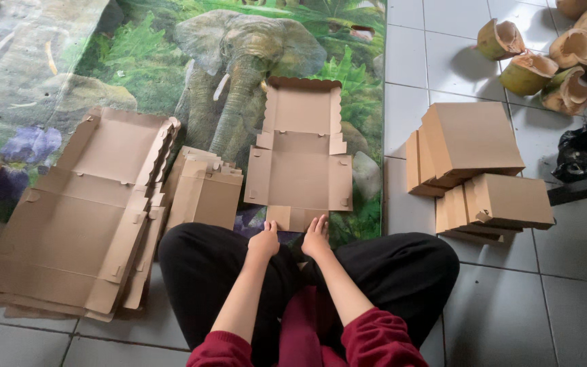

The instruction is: The person sits on the floor and assembles a flat-packed cardboard box by folding the side flaps and tucking the tabs into slots to form the box structure.

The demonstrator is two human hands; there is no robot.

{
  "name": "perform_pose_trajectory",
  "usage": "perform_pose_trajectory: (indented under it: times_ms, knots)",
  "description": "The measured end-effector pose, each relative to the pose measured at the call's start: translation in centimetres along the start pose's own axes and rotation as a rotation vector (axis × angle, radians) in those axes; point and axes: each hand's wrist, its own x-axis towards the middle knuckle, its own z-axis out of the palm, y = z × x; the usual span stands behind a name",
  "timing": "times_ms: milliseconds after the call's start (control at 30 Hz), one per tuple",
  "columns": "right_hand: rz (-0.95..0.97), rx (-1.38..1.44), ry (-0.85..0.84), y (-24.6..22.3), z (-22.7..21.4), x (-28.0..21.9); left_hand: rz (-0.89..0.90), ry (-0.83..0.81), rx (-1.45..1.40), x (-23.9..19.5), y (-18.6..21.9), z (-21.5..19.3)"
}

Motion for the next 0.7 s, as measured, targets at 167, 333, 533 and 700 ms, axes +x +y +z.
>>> perform_pose_trajectory:
  times_ms: [167, 333, 533, 700]
  knots:
    - [0.04, 0.065, -0.015, -0.8, 2.8, 4.1, -0.062, 0.016, 0.007, 1.6, 0.9, 2.2]
    - [0.019, 0.105, -0.038, -2.6, 0.4, 1.4, -0.128, 0.022, -0.037, 1.4, 2.5, 2.5]
    - [0.0, 0.068, -0.08, -1.6, -2.1, 0.7, -0.097, 0.042, -0.044, -2.5, 3.8, -2.4]
    - [0.092, 0.175, -0.012, -0.4, -2.9, 0.0, -0.097, 0.091, -0.075, 0.8, 3.3, -0.4]
